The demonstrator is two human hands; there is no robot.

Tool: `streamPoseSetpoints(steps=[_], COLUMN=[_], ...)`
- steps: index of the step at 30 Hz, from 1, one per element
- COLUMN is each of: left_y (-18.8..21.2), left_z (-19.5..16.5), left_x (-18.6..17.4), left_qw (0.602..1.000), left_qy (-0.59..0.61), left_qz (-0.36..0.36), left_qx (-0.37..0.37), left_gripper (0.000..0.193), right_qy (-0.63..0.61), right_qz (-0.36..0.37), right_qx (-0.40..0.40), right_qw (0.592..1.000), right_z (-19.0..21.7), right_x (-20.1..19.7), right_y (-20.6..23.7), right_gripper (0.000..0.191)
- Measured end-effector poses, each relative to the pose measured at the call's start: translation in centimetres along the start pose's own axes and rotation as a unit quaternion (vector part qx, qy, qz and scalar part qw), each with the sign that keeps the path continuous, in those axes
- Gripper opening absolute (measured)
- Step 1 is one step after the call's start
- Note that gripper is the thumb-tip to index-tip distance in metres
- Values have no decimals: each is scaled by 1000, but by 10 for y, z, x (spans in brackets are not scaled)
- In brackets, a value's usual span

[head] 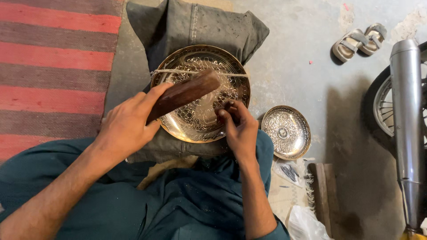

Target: The person sits on the floor with an engraved brass plate resting on a cloth cushion and hammers a small punch against the plate's patterned surface using a wooden mallet, working the decorative design section by section and repositioning the punch with the other hand.

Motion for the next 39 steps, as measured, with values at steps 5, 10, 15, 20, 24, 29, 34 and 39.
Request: streamPoseSetpoints(steps=[5,10,15,20,24,29,34,39], left_y=[-10,-22,-27,-29,-32,-41,-32,-16], left_z=[-6,-12,-33,-39,-44,-39,-29,-11], left_x=[3,3,-2,-3,-1,2,-7,1], left_qw=[998,995,946,926,883,954,952,995], left_qy=[-37,-62,-233,-251,-346,-177,-225,-57], left_qz=[33,52,-52,-103,-122,-62,-58,66], left_qx=[28,57,219,263,292,236,201,51], left_gripper=[81,85,75,63,63,74,71,82], right_qy=[36,49,63,73,83,92,-54,-49], right_qz=[-9,-18,-22,-92,-101,-115,-132,-56], right_qx=[-16,-35,-35,-37,-25,-40,34,45], right_qw=[999,998,997,992,991,988,989,996], right_z=[0,5,9,10,4,3,-8,-7], right_x=[0,0,1,-2,-4,-6,-20,-11], right_y=[4,4,8,12,13,15,10,11], right_gripper=[22,23,20,23,19,24,21,26])
Point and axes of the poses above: each hand's wrist, its own y-axis away from the middle knuckle, its own x-axis out of the palm, z = x × y, the point moved 8 cm from there along -y, towards the middle knuckle, and after that the axes turned 6 degrees about -z, right-handed, at the moved point
